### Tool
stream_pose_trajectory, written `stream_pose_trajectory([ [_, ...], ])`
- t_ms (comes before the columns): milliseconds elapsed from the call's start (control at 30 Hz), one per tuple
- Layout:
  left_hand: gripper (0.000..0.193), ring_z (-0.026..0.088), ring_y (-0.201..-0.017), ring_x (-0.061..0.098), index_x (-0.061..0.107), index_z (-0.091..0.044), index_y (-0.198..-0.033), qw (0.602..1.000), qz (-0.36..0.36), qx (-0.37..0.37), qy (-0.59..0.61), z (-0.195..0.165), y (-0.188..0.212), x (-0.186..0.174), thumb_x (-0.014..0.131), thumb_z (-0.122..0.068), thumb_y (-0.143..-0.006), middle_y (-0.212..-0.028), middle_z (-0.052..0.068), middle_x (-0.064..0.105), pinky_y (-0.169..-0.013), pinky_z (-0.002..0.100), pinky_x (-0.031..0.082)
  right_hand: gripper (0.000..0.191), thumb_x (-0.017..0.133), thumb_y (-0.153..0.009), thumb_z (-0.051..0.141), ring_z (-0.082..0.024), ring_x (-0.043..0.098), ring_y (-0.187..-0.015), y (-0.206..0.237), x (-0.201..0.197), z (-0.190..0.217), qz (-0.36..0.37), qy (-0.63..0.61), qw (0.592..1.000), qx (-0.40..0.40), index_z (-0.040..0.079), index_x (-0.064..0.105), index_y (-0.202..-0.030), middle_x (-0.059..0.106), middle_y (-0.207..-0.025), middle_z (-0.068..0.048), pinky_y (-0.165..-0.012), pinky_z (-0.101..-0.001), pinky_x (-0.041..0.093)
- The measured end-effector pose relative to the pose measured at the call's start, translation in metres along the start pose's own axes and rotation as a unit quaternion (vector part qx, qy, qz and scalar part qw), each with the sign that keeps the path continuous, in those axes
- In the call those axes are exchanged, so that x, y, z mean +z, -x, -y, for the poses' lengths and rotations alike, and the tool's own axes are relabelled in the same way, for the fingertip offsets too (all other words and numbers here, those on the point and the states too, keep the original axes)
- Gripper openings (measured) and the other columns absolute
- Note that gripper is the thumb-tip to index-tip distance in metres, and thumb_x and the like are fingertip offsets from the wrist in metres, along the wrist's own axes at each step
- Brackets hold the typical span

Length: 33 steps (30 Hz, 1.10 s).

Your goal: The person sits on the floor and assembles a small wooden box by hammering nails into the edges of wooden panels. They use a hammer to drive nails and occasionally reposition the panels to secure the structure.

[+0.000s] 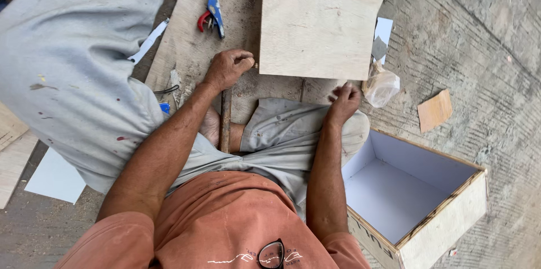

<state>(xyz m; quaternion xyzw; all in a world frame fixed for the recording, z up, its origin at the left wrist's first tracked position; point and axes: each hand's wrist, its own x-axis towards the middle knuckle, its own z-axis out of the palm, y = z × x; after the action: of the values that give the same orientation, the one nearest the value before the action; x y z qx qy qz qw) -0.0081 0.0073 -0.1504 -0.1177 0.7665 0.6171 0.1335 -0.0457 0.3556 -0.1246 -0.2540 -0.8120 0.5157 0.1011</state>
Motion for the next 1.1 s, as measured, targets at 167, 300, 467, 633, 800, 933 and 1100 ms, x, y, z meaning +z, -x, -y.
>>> stream_pose_trajectory([
  [167,0.064,0.022,-0.089,0.073,0.065,-0.003,-0.130,0.999,0.030,0.005,0.015,-0.011,-0.002,0.018,0.066,-0.056,-0.094,-0.111,0.015,0.074,-0.081,0.040,0.061,0.053,0.052,-0.113,0.031,-0.035,0.044,-0.148,-0.061,-0.019,0.017,-0.006,-0.005,0.994,-0.109,0.003,0.037,-0.156,0.042,-0.160,-0.024,-0.123,-0.0480,0.041],
  [300,0.063,0.018,-0.077,0.074,0.069,-0.004,-0.118,0.998,0.037,-0.014,0.057,-0.010,-0.002,0.033,0.063,-0.062,-0.093,-0.101,0.009,0.077,-0.078,0.036,0.062,0.059,0.050,-0.106,0.038,-0.034,0.042,-0.145,-0.081,-0.013,0.027,0.106,-0.067,0.992,0.026,0.012,0.038,-0.158,0.040,-0.160,-0.017,-0.114,-0.0496,0.038],
  [467,0.062,0.015,-0.082,0.075,0.070,-0.006,-0.108,1.000,0.012,0.005,0.028,-0.006,0.000,0.038,0.062,-0.065,-0.094,-0.085,0.009,0.077,-0.075,0.037,0.060,0.060,0.069,-0.101,0.030,-0.031,0.052,-0.137,-0.078,-0.005,0.019,0.068,-0.243,0.965,0.076,0.013,0.038,-0.150,0.051,-0.148,-0.015,-0.113,-0.0471,0.048],
  [633,0.060,0.015,-0.082,0.076,0.069,-0.008,-0.101,0.999,0.016,0.020,0.037,-0.007,-0.003,0.037,0.057,-0.066,-0.094,-0.084,0.007,0.076,-0.072,0.037,0.061,0.039,0.067,-0.104,0.035,-0.023,0.064,-0.111,-0.078,-0.010,0.004,0.120,-0.297,0.944,0.084,0.006,0.063,-0.129,0.068,-0.122,-0.009,-0.099,-0.0420,0.053],
  [800,0.053,0.017,-0.071,0.068,0.070,-0.007,-0.094,1.000,-0.012,0.012,-0.008,-0.013,-0.007,0.032,0.061,-0.058,-0.098,-0.075,0.009,0.069,-0.062,0.040,0.055,0.037,0.062,-0.105,0.038,-0.019,0.063,-0.106,-0.075,-0.012,0.004,0.115,-0.209,0.967,0.087,0.009,0.061,-0.128,0.068,-0.121,-0.005,-0.095,-0.0390,0.052],
  [933,0.045,0.019,-0.066,0.061,0.067,-0.008,-0.087,1.000,-0.018,0.025,-0.005,-0.016,-0.009,0.031,0.064,-0.051,-0.098,-0.072,0.008,0.063,-0.058,0.041,0.051,0.040,0.060,-0.103,0.037,-0.023,0.064,-0.110,-0.065,-0.010,0.017,0.095,-0.207,0.969,0.099,0.009,0.058,-0.132,0.067,-0.123,-0.009,-0.096,-0.0404,0.054],
  [1100,0.050,0.019,-0.066,0.054,0.060,-0.005,-0.077,0.996,-0.041,0.078,-0.002,-0.017,-0.014,0.022,0.069,-0.049,-0.099,-0.073,0.008,0.055,-0.057,0.040,0.048,0.042,0.060,-0.103,0.031,-0.027,0.066,-0.108,-0.048,-0.005,0.026,0.106,-0.240,0.961,0.088,0.004,0.058,-0.134,0.066,-0.124,-0.013,-0.094,-0.0420,0.056],
])
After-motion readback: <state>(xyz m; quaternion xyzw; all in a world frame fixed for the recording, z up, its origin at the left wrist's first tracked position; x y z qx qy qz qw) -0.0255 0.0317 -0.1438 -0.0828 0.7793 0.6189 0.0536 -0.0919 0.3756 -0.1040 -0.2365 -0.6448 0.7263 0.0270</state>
